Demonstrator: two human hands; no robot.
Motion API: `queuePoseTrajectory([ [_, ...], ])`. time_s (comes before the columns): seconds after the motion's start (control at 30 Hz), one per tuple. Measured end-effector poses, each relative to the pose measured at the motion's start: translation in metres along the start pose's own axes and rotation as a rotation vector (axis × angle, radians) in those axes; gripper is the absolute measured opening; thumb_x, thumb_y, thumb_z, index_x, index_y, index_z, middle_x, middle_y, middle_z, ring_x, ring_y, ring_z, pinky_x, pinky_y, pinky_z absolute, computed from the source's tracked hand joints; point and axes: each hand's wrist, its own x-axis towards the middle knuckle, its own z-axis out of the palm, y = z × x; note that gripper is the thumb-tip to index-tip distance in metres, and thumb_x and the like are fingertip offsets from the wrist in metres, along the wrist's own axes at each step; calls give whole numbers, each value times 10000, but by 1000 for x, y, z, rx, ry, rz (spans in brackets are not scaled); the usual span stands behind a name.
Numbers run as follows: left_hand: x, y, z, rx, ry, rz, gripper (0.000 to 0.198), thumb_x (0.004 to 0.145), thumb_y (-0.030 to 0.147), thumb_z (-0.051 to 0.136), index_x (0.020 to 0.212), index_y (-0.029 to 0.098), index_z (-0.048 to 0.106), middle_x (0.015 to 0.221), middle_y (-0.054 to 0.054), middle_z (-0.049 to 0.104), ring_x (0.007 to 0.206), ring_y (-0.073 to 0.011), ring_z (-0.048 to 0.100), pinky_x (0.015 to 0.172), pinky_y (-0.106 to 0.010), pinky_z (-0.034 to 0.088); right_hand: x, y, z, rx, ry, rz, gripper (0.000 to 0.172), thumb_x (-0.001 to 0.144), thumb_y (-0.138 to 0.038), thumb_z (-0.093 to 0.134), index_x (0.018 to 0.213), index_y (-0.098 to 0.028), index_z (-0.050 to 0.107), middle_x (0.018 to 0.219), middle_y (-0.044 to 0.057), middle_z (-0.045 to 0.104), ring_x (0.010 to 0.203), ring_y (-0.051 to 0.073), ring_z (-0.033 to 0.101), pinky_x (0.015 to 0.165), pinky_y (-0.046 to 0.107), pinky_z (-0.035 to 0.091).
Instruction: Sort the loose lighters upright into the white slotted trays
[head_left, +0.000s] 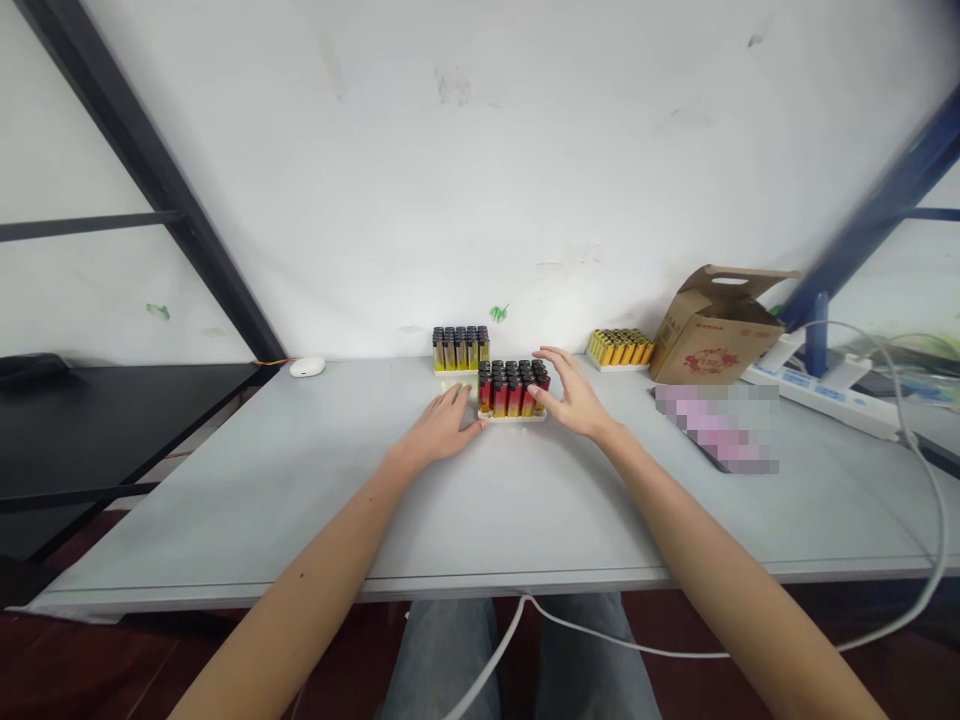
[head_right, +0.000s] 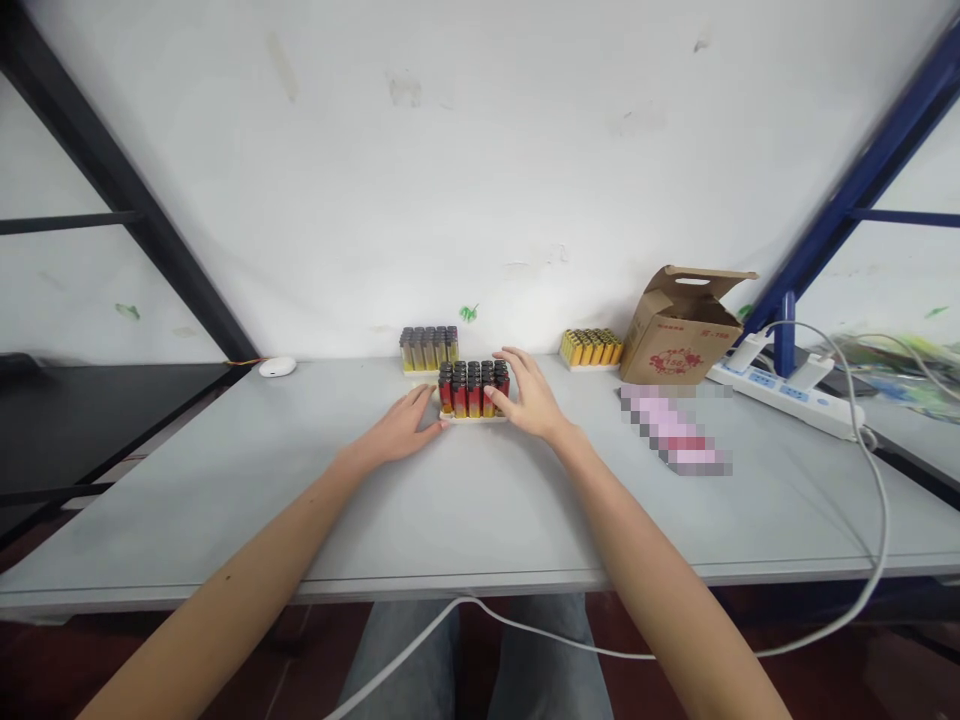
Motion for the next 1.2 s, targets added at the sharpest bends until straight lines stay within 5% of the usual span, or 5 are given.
queuePoseTrajectory([
  [0.33, -1, 17, -11, -160, 255, 57, 685, 963, 410, 466, 1556, 299, 143, 1586, -97, 243, 1449, -280, 292, 1153, -455, 330, -8, 15, 17, 223, -129, 224, 998, 783, -595, 673, 1552, -203, 169, 1573, 162, 309, 1432, 335, 331, 1172, 530, 277],
  [0.53, -2, 16, -10, -158, 245, 75, 537, 947, 392, 509, 1468, 320, 402, 1547, -89, 315, 1391, -294, 387, 1091, -471, 415, -9, 17, 18, 153, -104, 180, 914, 796, -608, 649, 1522, -206, 267, 1506, 143, 427, 1370, 336, 428, 1145, 519, 339],
  [0.7, -1, 15, -10, -161, 262, 58, 499, 956, 375, 494, 1447, 304, 437, 1497, -90, 401, 1386, -279, 399, 1097, -456, 418, -11, 18, 19, -12, -51, 129, 971, 788, -644, 631, 1544, -187, 227, 1552, 172, 347, 1421, 361, 341, 1157, 563, 296],
  [0.83, -1, 16, -10, -159, 299, 73, 467, 955, 357, 488, 1413, 268, 478, 1477, -94, 422, 1385, -254, 401, 1132, -438, 383, -9, 11, 15, -84, -24, 64, 788, 898, -607, 490, 1541, -220, 249, 1583, 130, 304, 1455, 313, 286, 1180, 541, 265],
  [1.2, -1, 21, -10, -137, 323, 113, 488, 926, 358, 523, 1391, 224, 463, 1541, -109, 344, 1424, -263, 351, 1158, -439, 350, -7, 11, 14, -205, -9, 18, 568, 976, -506, 361, 1434, -185, 460, 1491, 132, 458, 1380, 287, 405, 1156, 515, 314],
])
